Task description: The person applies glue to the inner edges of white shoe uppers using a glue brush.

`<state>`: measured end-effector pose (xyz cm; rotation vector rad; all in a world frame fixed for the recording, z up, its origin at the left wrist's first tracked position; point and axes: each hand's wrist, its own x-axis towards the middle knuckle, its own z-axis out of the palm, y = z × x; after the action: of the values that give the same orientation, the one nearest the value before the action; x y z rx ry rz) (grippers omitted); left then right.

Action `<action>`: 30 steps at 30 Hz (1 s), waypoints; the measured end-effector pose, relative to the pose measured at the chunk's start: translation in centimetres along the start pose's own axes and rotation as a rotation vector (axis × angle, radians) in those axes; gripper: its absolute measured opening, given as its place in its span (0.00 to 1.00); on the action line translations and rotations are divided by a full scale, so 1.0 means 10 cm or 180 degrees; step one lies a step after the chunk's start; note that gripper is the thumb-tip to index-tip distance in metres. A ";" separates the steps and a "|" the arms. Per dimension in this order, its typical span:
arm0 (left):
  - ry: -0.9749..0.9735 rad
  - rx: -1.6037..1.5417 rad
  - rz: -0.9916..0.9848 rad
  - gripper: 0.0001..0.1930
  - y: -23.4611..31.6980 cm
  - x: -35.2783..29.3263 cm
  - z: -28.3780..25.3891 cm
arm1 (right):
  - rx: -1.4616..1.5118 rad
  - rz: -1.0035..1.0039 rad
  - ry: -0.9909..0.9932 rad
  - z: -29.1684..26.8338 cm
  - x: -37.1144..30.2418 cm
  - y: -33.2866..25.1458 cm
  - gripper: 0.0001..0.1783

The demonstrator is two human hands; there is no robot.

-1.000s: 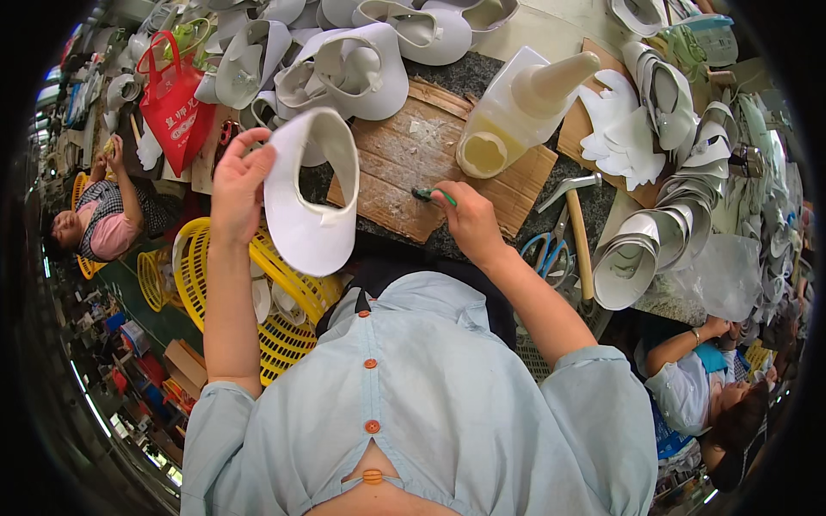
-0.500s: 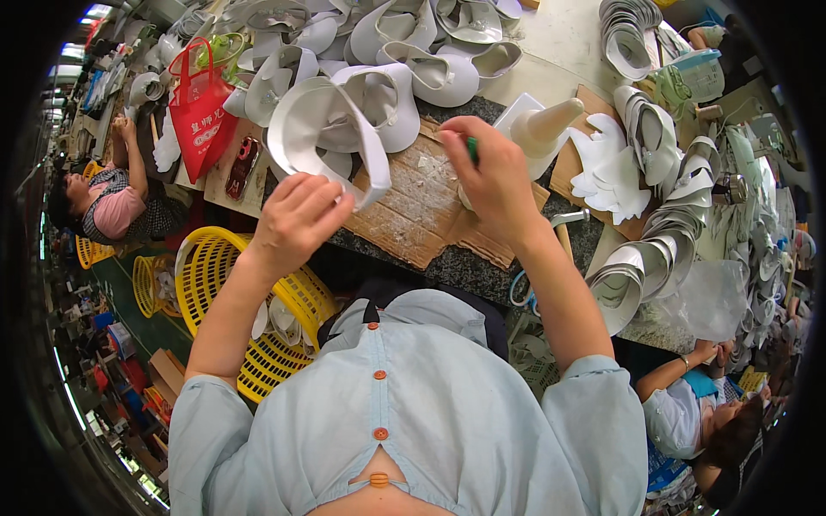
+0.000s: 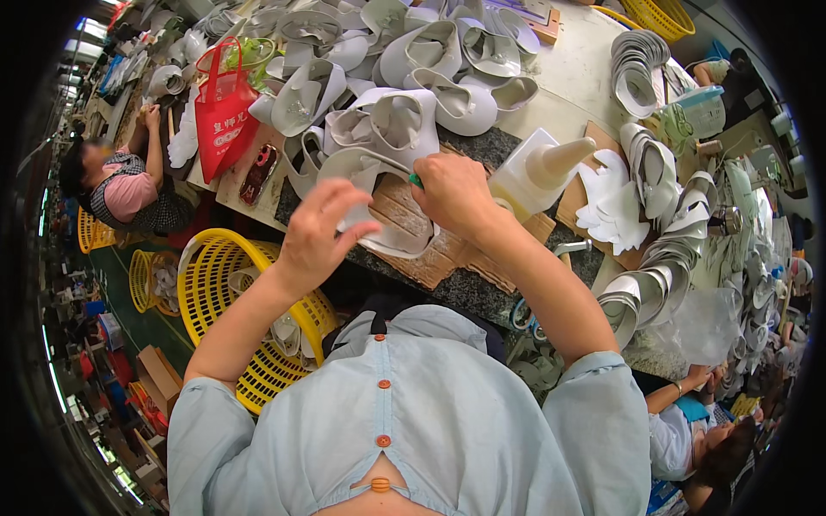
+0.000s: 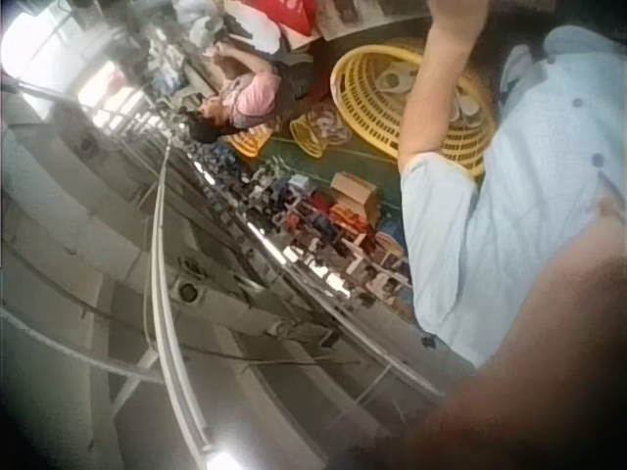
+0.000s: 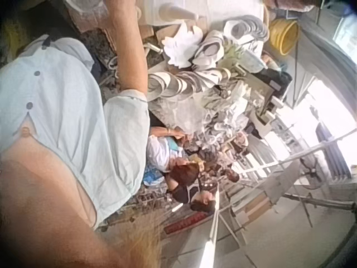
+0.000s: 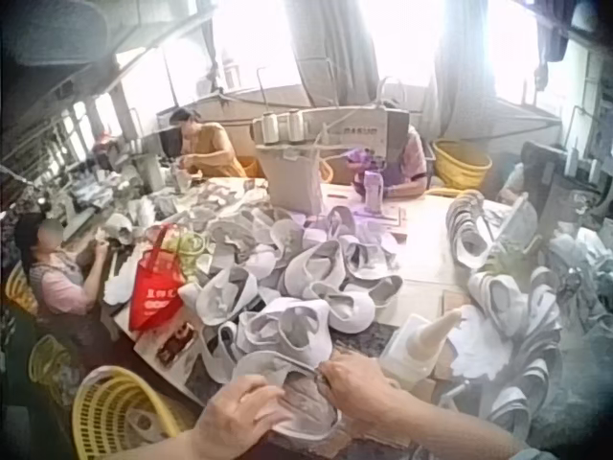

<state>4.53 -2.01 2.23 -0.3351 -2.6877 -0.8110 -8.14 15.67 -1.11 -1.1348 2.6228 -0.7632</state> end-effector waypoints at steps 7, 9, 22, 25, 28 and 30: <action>0.0217 0.0280 -0.1114 0.28 -0.44 0.09 0.04 | -0.0253 -0.0176 -0.0312 -0.04 -0.01 -0.04 0.10; 0.0091 -0.0060 -0.1524 0.20 -0.52 0.06 0.06 | -0.0151 -0.0106 -0.0328 0.00 -0.04 -0.01 0.10; -0.0735 -0.2296 -0.2910 0.08 -0.71 -0.01 0.00 | 0.2184 0.1421 0.0767 -0.20 -1.08 0.79 0.15; -0.0618 -0.2573 -0.3010 0.08 -0.71 -0.18 0.15 | 0.1634 0.1502 0.1050 0.01 -1.25 0.87 0.13; -0.0234 -0.2291 -0.2643 0.07 -0.54 -0.28 0.26 | 0.1376 0.1349 0.1404 0.31 -1.29 0.92 0.10; 0.0084 -0.1837 -0.2389 0.07 -0.42 -0.33 0.35 | 0.1037 0.1221 0.1526 0.41 -1.33 0.93 0.11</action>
<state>5.48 -3.84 -3.81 0.6071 -2.4786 -1.7758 -3.33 29.05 -9.89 -0.3744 2.7936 -1.4407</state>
